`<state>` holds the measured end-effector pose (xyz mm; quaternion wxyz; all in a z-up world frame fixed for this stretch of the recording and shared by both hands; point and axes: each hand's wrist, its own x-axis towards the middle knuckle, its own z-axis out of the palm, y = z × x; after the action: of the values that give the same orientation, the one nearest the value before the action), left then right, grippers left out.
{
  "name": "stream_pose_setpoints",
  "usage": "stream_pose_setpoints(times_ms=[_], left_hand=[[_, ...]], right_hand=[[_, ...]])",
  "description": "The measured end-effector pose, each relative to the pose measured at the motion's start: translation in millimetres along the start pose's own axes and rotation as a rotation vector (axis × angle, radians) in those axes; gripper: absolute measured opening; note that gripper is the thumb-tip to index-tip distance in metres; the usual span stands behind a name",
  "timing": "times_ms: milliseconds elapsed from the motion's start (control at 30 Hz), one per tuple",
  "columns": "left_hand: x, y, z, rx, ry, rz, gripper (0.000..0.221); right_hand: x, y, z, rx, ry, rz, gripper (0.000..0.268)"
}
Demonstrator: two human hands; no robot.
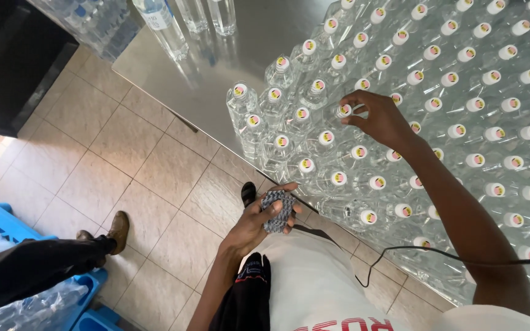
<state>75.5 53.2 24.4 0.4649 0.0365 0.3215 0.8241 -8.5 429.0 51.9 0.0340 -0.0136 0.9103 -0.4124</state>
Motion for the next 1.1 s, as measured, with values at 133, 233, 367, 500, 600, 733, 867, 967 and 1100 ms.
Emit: stream_pose_setpoints(times_ms=[133,233,367,500,600,733,867,967,1100], left_hand=[[2,18,8,-0.008,-0.036,-0.015,0.063],[10,35,7,0.018,-0.094,-0.011,0.062],[23,55,1,0.044,-0.141,-0.035,0.062],[36,77,1,0.045,-0.162,-0.105,0.061],[47,89,-10,0.020,-0.180,-0.111,0.062],[55,104,-15,-0.036,-0.202,-0.131,0.062],[69,106,-27,0.007,-0.228,-0.170,0.061],[73,110,-33,0.062,-0.255,-0.212,0.058],[78,130,-26,0.109,-0.321,-0.207,0.059]], right_hand=[[-4,3,3,0.084,0.075,0.037,0.047],[0,8,9,0.202,0.104,0.134,0.060],[-4,-9,10,-0.091,0.072,0.131,0.047],[1,-35,4,-0.179,-0.029,0.217,0.050],[-3,-67,-9,-0.328,-0.084,0.151,0.066],[-16,-122,4,-0.123,0.161,0.050,0.051],[-16,-172,41,0.273,0.070,0.048,0.043],[-18,-172,64,0.341,0.057,0.100,0.041],[-12,-171,56,0.436,0.096,0.188,0.027]])
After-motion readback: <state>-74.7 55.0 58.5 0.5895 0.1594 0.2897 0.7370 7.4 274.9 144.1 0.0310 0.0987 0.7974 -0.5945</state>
